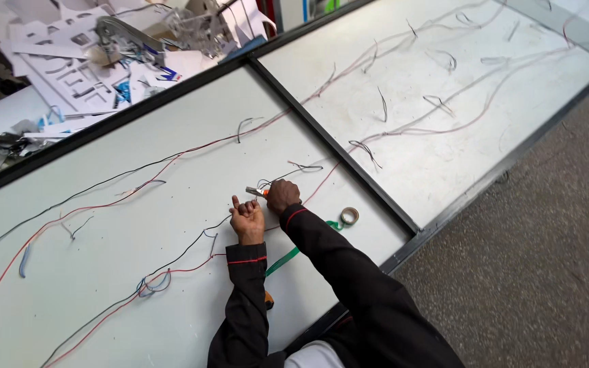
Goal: The person strips the insulation from several colored wires using pliers, twists the exposed strands together, and secures the connections with electrical tape. The work is performed on a flat white surface with multiple wire bundles laid out.
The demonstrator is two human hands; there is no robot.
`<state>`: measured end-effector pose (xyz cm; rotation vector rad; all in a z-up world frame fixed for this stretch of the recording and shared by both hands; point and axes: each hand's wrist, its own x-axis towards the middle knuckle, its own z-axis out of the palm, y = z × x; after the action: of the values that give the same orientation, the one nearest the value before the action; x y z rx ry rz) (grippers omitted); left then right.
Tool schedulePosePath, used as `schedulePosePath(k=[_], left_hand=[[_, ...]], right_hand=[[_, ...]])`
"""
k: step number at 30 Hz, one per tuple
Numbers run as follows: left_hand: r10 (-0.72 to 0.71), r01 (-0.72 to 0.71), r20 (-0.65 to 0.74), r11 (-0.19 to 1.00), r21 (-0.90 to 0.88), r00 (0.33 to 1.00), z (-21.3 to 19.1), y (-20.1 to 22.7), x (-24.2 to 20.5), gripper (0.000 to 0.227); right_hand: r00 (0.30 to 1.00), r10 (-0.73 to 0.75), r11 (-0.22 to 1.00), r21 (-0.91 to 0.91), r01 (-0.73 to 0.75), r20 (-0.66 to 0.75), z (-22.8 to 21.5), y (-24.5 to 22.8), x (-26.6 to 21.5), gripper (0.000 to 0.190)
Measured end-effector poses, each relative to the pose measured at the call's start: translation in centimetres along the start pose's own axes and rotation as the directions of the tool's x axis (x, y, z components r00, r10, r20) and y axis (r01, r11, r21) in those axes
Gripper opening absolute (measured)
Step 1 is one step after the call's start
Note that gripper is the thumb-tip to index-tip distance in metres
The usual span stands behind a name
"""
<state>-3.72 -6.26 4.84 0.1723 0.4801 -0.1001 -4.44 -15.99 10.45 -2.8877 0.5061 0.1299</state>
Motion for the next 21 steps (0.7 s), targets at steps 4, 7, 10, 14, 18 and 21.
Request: schedulePosePath(k=[4,7,10,14,18,21], left_hand=[[0.026,-0.026,0.005,0.998,0.062,1.0,-1.6,1.5,-0.3,0.057],[-0.086,0.085,0.02,0.995,0.051,0.996,-3.0,2.7,-0.2,0.054],[-0.174,0.123,0.053,0.852,0.509,0.983,-3.9,3.1,-0.8,0.068],[-0.158,-0.329,0.3,-0.212,0.92,0.941,-6.6,3.6,-1.5,0.041],[-0.143,-0.331,0.319,-0.65,0.684,0.937,-7.7,4.3,-2.1,0.006],[0.01,-0.229,0.318,-0.673,0.703,0.948,-6.5,3.9,-2.6,0.009]], right_hand=[[0.996,-0.074,0.996,0.062,0.071,0.05,1.1,0.6,0.0,0.044],[0.981,-0.109,0.988,-0.095,0.125,0.163,1.9,1.8,1.0,0.037],[0.959,-0.126,0.97,-0.17,0.172,0.254,2.0,3.5,0.9,0.032],[0.883,-0.039,0.993,0.115,-0.017,0.467,1.9,6.8,-2.8,0.053],[0.834,-0.046,0.969,0.228,-0.097,0.55,4.4,7.9,-5.9,0.062],[0.824,-0.064,0.972,0.221,-0.075,0.563,6.5,7.0,-7.2,0.05]])
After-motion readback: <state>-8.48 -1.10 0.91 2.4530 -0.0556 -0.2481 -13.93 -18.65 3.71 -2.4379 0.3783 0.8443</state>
